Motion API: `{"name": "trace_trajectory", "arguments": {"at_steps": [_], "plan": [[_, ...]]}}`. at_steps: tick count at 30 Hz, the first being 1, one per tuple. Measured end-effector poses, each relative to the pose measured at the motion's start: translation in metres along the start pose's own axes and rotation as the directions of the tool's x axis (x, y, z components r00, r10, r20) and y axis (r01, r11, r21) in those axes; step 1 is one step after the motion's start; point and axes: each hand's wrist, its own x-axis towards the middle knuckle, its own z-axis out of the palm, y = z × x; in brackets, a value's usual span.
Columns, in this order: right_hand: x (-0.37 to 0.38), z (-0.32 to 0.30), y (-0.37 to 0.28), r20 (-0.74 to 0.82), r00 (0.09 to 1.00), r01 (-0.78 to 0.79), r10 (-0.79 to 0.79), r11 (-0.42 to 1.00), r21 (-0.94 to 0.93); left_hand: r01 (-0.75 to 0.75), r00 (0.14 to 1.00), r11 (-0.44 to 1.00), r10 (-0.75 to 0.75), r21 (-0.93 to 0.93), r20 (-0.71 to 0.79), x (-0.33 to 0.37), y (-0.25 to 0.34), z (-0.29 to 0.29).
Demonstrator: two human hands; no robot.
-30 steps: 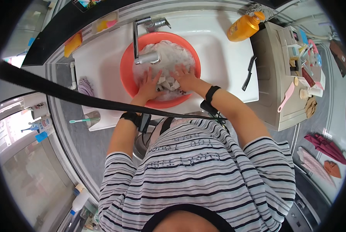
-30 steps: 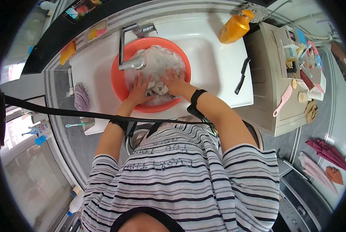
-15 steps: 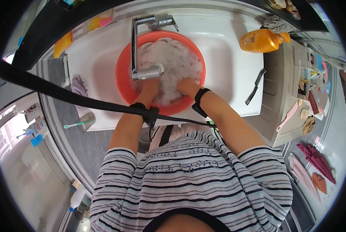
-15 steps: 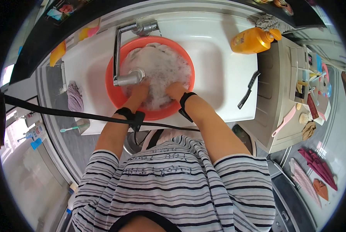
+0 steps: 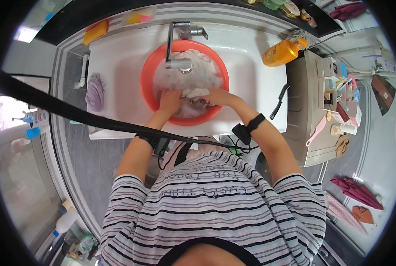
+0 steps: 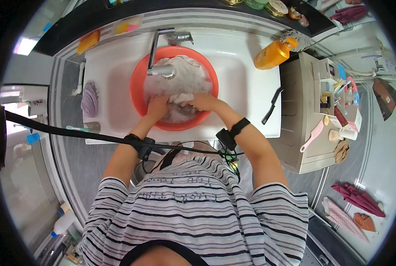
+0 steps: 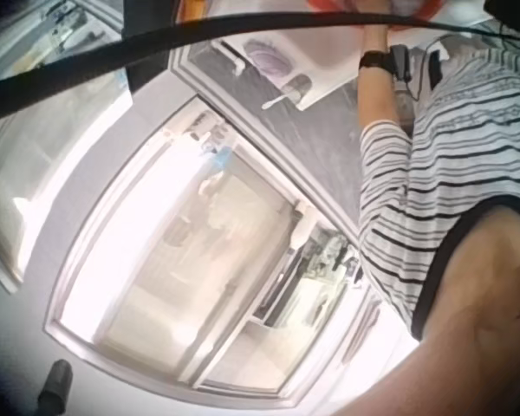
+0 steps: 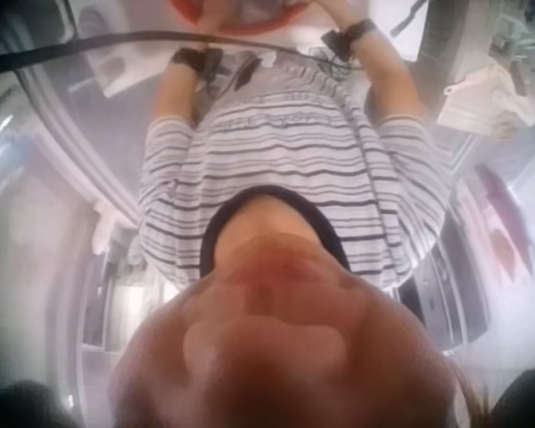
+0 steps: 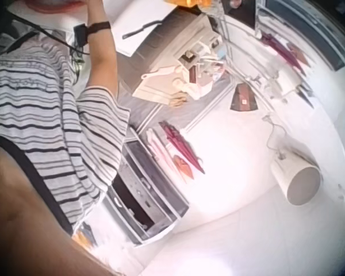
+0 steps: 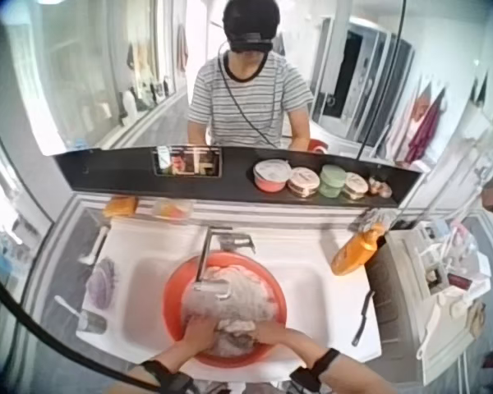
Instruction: Wash white clothes by hand in a sink using soap.
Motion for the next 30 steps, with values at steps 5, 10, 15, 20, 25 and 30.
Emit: {"name": "trace_trajectory", "arguments": {"at_steps": [5,10,15,20,25,30], "plan": [[-0.078,-0.034,-0.085,-0.269,0.943,0.182,-0.195,0.981,-0.071,0.181,0.981,0.882,-0.193,-0.435,0.018,-0.037,0.036,-0.099],[-0.115,-0.058,-0.137,-0.497,0.731,0.378,-0.467,0.884,-0.274,-0.145,0.927,0.618,-0.189,-0.773,-0.325,-0.045,0.037,-0.161],[-0.174,-0.075,-0.216,-0.634,0.585,0.559,-0.506,0.818,-0.137,-0.243,0.880,0.594,-0.197,-0.767,-0.432,-0.056,0.075,-0.255],[-0.197,-0.086,-0.236,-0.680,0.512,0.633,-0.525,0.766,-0.115,-0.423,0.817,0.523,-0.132,-0.740,-0.561,-0.061,0.095,-0.287],[-0.150,-0.082,-0.167,-0.424,0.726,0.528,-0.541,0.834,-0.161,-0.107,0.974,0.642,-0.087,-0.759,-0.211,-0.046,0.049,-0.216],[-0.074,-0.054,-0.072,-0.200,0.943,0.241,-0.266,0.960,-0.139,0.170,0.982,0.846,-0.105,-0.505,0.154,-0.027,0.015,-0.129]]}}
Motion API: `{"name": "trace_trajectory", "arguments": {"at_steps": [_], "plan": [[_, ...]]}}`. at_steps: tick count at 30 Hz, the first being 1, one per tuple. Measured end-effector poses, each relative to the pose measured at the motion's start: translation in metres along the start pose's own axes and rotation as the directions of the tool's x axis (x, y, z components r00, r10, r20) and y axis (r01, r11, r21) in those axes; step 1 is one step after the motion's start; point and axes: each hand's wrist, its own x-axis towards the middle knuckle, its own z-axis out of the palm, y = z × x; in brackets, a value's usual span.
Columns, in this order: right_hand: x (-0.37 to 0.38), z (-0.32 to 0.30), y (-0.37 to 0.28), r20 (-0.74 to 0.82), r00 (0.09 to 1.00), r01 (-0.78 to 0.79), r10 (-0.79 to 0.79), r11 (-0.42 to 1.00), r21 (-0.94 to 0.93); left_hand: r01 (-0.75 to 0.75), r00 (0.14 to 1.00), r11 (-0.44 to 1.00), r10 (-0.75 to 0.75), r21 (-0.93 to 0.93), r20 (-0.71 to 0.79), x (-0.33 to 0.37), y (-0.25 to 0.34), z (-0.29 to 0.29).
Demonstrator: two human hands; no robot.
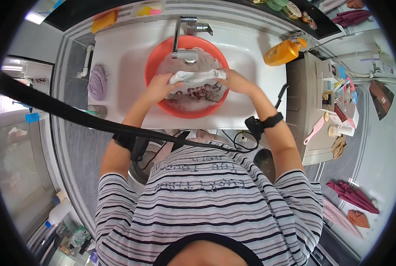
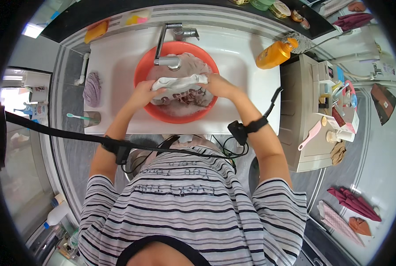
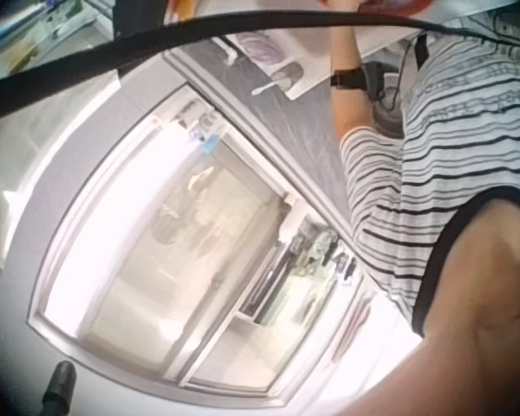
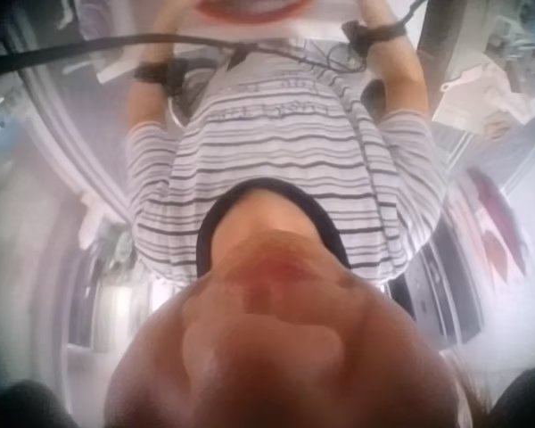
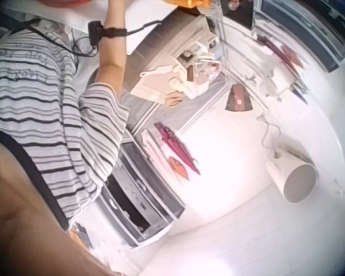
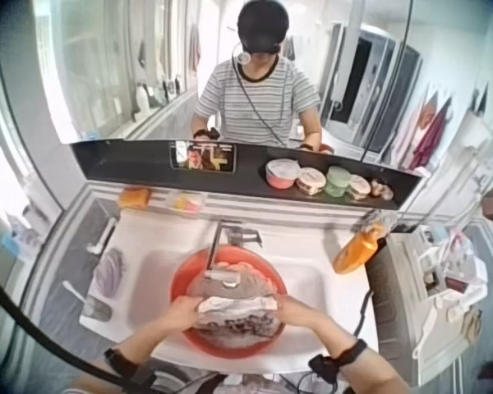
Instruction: Wash white clothes by hand in a sink using soap.
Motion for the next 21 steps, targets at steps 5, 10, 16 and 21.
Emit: {"name": "trace_trajectory", "arguments": {"at_steps": [5,10,16,21], "plan": [[0.037,0.091,0.073,0.039,0.999,0.023,-0.001,0.815,-0.579,-0.116,0.993,0.839,0.103,0.531,0.053,0.022,-0.052,0.056],[0.034,0.116,0.071,0.160,0.982,0.052,0.104,0.661,-0.748,-0.140,0.984,0.641,0.008,0.755,0.176,0.045,-0.057,0.080],[0.056,0.143,0.139,0.123,0.987,0.160,-0.102,0.641,-0.751,-0.053,0.994,0.697,-0.029,0.715,0.101,0.087,-0.100,0.125],[0.072,0.147,0.129,0.337,0.931,0.154,0.139,0.688,-0.709,0.057,0.968,0.717,-0.210,0.695,0.137,0.092,-0.113,0.131]]}}
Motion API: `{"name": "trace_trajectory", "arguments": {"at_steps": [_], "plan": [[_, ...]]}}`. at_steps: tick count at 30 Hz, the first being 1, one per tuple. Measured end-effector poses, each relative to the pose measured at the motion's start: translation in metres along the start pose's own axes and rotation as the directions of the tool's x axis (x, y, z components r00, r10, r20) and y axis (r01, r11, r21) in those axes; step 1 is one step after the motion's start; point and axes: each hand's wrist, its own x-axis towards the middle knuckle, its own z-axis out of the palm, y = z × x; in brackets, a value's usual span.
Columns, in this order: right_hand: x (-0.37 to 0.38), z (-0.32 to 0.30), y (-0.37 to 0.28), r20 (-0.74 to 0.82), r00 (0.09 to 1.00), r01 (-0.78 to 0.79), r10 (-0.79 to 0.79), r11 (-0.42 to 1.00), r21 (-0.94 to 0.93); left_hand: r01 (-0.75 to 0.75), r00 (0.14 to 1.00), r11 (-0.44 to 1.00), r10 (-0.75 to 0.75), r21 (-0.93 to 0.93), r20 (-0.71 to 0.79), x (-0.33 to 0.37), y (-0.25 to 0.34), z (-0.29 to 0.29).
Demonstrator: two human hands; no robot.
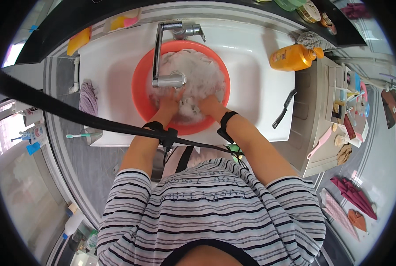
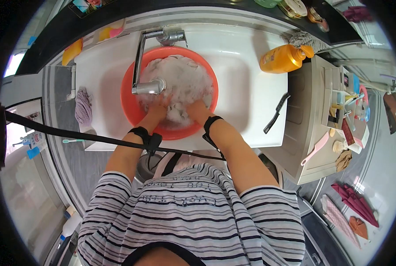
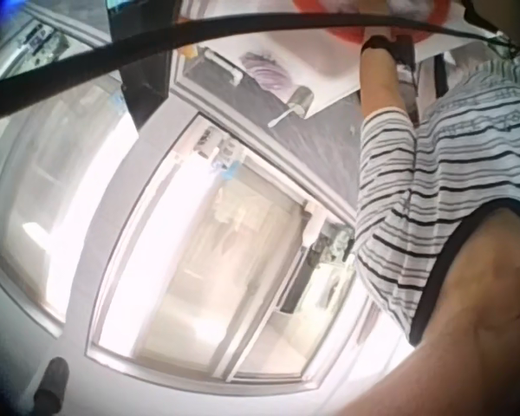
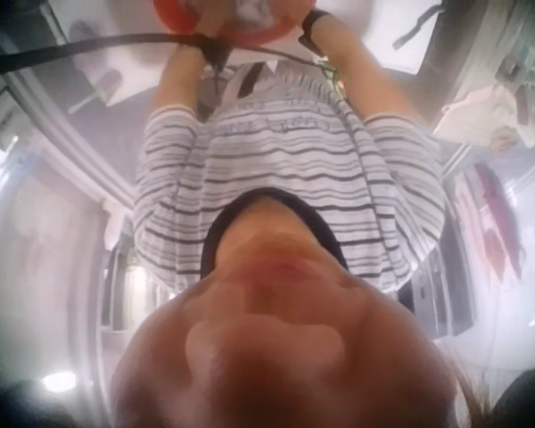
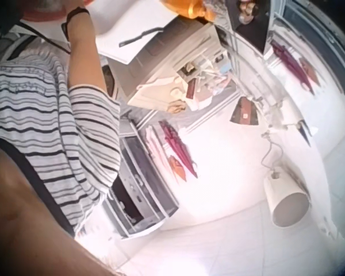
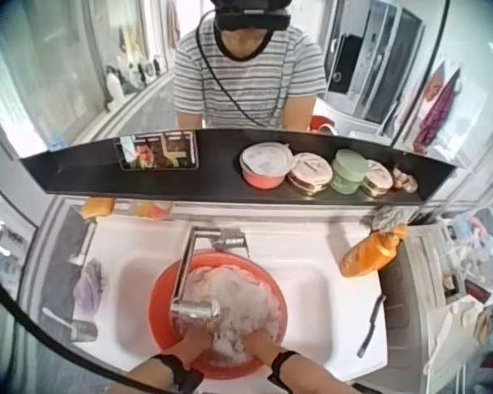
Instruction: Wash white clothes by hand in a sink using soap.
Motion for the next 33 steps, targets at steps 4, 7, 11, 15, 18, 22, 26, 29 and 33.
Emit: {"name": "trace_trajectory", "arguments": {"at_steps": [4,7,11,15,18,22,26,29,33], "plan": [[0.011,-0.002,0.004,0.336,0.942,-0.026,0.023,1.000,0.004,0.028,0.999,0.997,-0.026,-0.070,0.024,-0.001,-0.003,0.008],[-0.002,-0.020,0.001,0.295,0.955,0.016,-0.021,1.000,0.017,0.036,0.975,0.992,-0.062,0.121,0.212,-0.002,0.001,-0.001],[-0.038,-0.014,0.006,-0.613,0.788,0.031,-0.056,0.998,-0.050,-0.011,0.948,0.996,0.039,0.092,-0.315,-0.046,0.014,-0.027],[-0.076,-0.073,0.010,-0.219,0.964,0.017,0.152,0.784,0.620,-0.059,0.927,0.952,-0.060,-0.300,-0.370,-0.080,0.017,-0.059],[-0.122,-0.133,-0.005,-0.246,0.957,0.114,0.157,0.574,0.811,-0.189,0.915,0.737,-0.107,-0.649,-0.389,-0.118,0.025,-0.101],[-0.152,-0.167,-0.009,-0.578,0.814,0.410,0.061,0.645,0.645,-0.317,0.794,0.776,-0.098,-0.546,-0.600,-0.146,0.017,-0.145],[-0.206,-0.245,-0.041,-0.719,0.690,0.532,0.087,0.613,0.584,-0.423,0.733,0.695,-0.115,-0.582,-0.670,-0.196,0.026,-0.221],[-0.233,-0.283,-0.062,-0.831,0.553,0.647,0.063,0.595,0.476,-0.544,0.719,0.411,-0.221,-0.731,-0.659,-0.234,0.042,-0.263],[-0.238,-0.294,-0.068,-0.855,0.509,0.671,0.099,0.576,0.467,-0.701,0.639,0.275,-0.167,-0.658,-0.751,-0.257,0.040,-0.284]]}}
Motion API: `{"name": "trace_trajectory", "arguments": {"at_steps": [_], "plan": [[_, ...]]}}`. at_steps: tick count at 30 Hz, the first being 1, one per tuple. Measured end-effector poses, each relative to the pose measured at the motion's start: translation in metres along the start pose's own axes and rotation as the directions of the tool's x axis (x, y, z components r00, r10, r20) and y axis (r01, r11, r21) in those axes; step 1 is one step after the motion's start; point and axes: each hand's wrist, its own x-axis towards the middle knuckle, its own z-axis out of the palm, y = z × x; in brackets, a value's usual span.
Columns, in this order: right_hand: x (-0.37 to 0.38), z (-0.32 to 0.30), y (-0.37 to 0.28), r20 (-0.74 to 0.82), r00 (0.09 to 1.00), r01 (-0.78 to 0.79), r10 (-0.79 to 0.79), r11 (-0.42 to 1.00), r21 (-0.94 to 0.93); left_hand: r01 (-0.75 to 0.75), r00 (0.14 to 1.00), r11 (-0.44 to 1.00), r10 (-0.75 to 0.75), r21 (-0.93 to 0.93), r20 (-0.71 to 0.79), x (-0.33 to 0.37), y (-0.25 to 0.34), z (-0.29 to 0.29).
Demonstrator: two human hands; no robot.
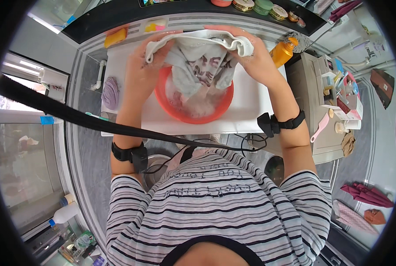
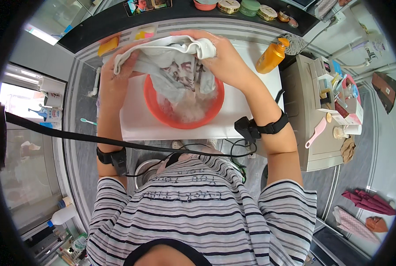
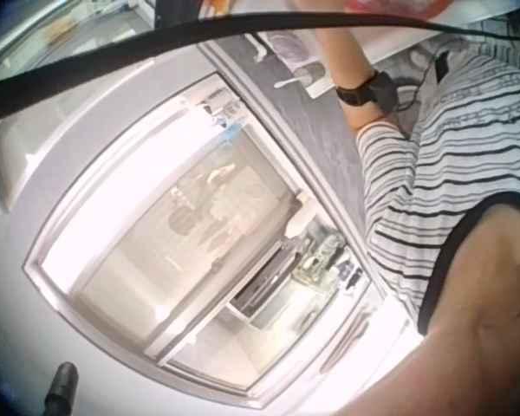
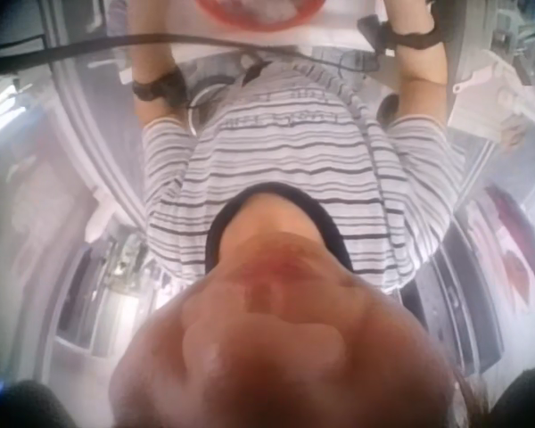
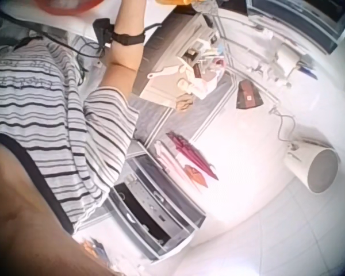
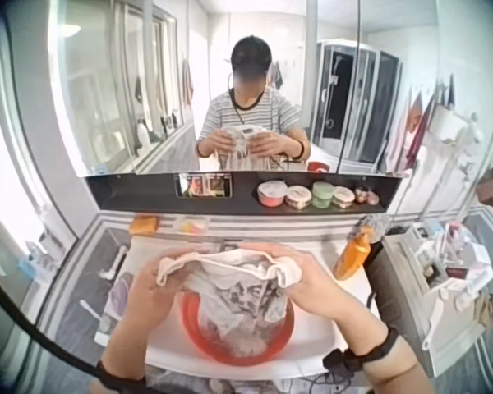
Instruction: Wash white clothes by hand in a sink using soap.
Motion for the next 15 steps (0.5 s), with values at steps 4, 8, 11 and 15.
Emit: {"name": "trace_trajectory", "arguments": {"at_steps": [4,8,11,15], "plan": [[-0.012,-0.003,0.034,0.109,0.985,-0.126,0.137,0.987,-0.100,-0.161,0.975,0.975,0.133,0.151,0.180,-0.016,-0.037,-0.006],[-0.046,0.011,0.117,0.346,0.896,-0.192,0.278,0.946,-0.262,0.015,0.888,0.944,-0.164,0.330,0.429,-0.035,-0.095,-0.004],[-0.077,0.040,0.200,0.383,0.839,-0.136,0.387,0.830,-0.541,-0.062,0.848,0.873,-0.210,0.484,0.487,-0.043,-0.162,0.005],[-0.104,0.094,0.234,0.400,0.733,0.003,0.550,0.586,-0.810,-0.234,0.791,0.584,-0.350,0.777,0.502,-0.050,-0.241,0.013]]}}
